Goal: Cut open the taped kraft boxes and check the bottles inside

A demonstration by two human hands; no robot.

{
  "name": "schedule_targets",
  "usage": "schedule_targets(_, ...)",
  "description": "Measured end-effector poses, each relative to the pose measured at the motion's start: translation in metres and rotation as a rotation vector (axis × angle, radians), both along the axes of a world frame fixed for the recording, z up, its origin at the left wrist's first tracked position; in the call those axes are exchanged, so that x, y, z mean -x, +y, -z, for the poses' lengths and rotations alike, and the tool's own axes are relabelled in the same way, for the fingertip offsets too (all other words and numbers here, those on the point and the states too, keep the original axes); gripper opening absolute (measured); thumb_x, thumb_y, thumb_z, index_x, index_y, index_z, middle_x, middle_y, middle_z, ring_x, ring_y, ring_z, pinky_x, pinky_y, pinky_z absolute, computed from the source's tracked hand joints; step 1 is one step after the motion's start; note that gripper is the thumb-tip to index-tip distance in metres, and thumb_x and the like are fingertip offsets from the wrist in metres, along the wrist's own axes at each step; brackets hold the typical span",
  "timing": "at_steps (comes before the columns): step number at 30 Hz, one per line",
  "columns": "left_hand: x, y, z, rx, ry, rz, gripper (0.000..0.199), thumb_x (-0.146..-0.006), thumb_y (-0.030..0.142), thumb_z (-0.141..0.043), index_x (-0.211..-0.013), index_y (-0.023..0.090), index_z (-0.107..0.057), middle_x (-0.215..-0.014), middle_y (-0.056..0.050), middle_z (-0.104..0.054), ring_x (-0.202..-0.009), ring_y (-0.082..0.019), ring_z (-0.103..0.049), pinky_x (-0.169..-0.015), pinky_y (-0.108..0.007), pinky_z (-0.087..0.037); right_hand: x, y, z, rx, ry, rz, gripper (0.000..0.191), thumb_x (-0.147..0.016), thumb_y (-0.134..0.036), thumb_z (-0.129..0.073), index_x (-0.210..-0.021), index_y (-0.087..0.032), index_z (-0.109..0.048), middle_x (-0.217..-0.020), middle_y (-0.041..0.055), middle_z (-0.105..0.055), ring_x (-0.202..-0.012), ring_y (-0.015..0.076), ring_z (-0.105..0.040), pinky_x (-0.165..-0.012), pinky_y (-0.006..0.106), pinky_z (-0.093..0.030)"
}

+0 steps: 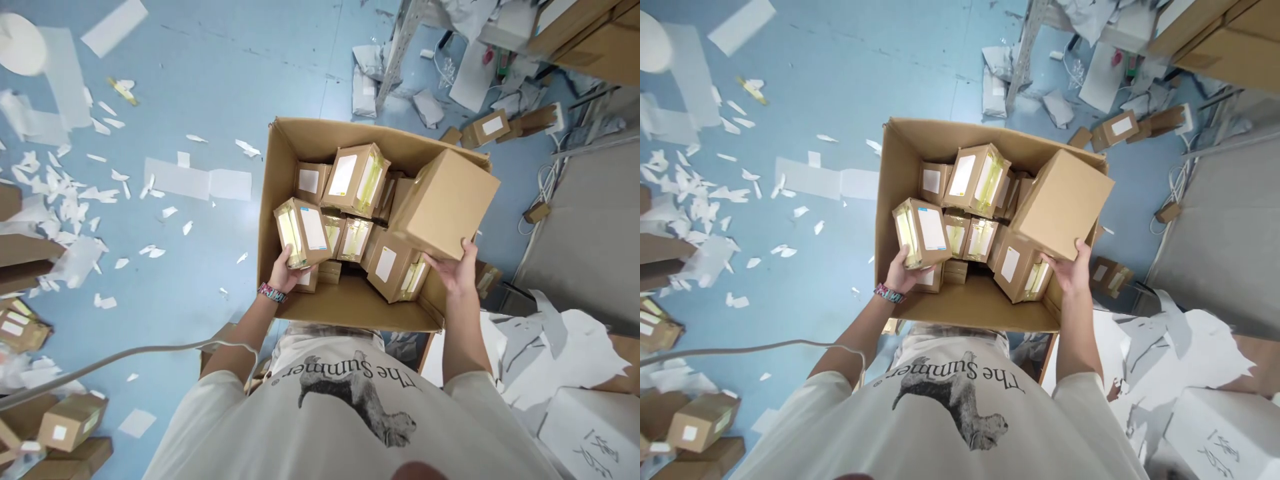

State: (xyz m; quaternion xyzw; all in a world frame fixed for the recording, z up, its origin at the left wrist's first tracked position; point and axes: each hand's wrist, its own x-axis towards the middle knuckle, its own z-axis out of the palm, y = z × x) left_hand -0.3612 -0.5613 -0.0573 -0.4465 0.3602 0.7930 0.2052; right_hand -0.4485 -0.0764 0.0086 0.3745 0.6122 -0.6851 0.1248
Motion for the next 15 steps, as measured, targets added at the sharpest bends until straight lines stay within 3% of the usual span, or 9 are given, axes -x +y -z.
schedule_targets(4,0.031,0.006,0.019,0.108,0.001,-0.089,0.064,-0.098,0.066,-0.079,-0.143,0.020,-0.070,-0.131,-0.014,-0.082,-0.118,-0.035,-0.081,-0.100,-0.059,-0.072,0.017,-0.037,0.032,0.157,-0.025,0.025,0.100,-0.078,-0.099,-0.067,-0.153,-0.033,-0.062,-0.146,0.0189,-0.068,-0.142,0.0406,-0.067,-0.102,0.064,-0.068)
schedule_targets(7,0.040,0.015,0.037,0.221,0.030,-0.197,0.057,-0.099,0.062,-0.079,-0.137,0.021,-0.071,-0.136,-0.014,-0.079,-0.119,-0.033,-0.079,-0.098,-0.055,-0.072,0.020,-0.071,0.053,0.169,0.005,0.006,0.099,-0.086,-0.100,-0.061,-0.158,-0.033,-0.059,-0.148,0.0186,-0.069,-0.145,0.0391,-0.066,-0.109,0.063,-0.066)
schedule_targets(11,0.029,0.034,0.050,0.477,0.073,-0.292,0.048,-0.101,0.056,-0.073,-0.137,0.024,-0.067,-0.150,-0.014,-0.070,-0.136,-0.030,-0.071,-0.102,-0.046,-0.069,0.008,-0.106,0.069,0.079,0.075,-0.066,0.094,-0.097,-0.099,-0.048,-0.162,-0.031,-0.060,-0.148,0.0170,-0.072,-0.146,0.0366,-0.068,-0.115,0.062,-0.062)
schedule_targets(15,0.006,0.048,0.041,0.884,0.239,-0.235,0.061,-0.099,0.048,-0.077,-0.153,0.025,-0.058,-0.163,-0.017,-0.059,-0.151,-0.029,-0.061,-0.124,-0.045,-0.056,-0.019,-0.091,0.073,-0.164,0.139,-0.169,0.084,-0.102,-0.085,-0.054,-0.167,-0.031,-0.060,-0.160,0.0119,-0.069,-0.150,0.0311,-0.065,-0.124,0.057,-0.055)
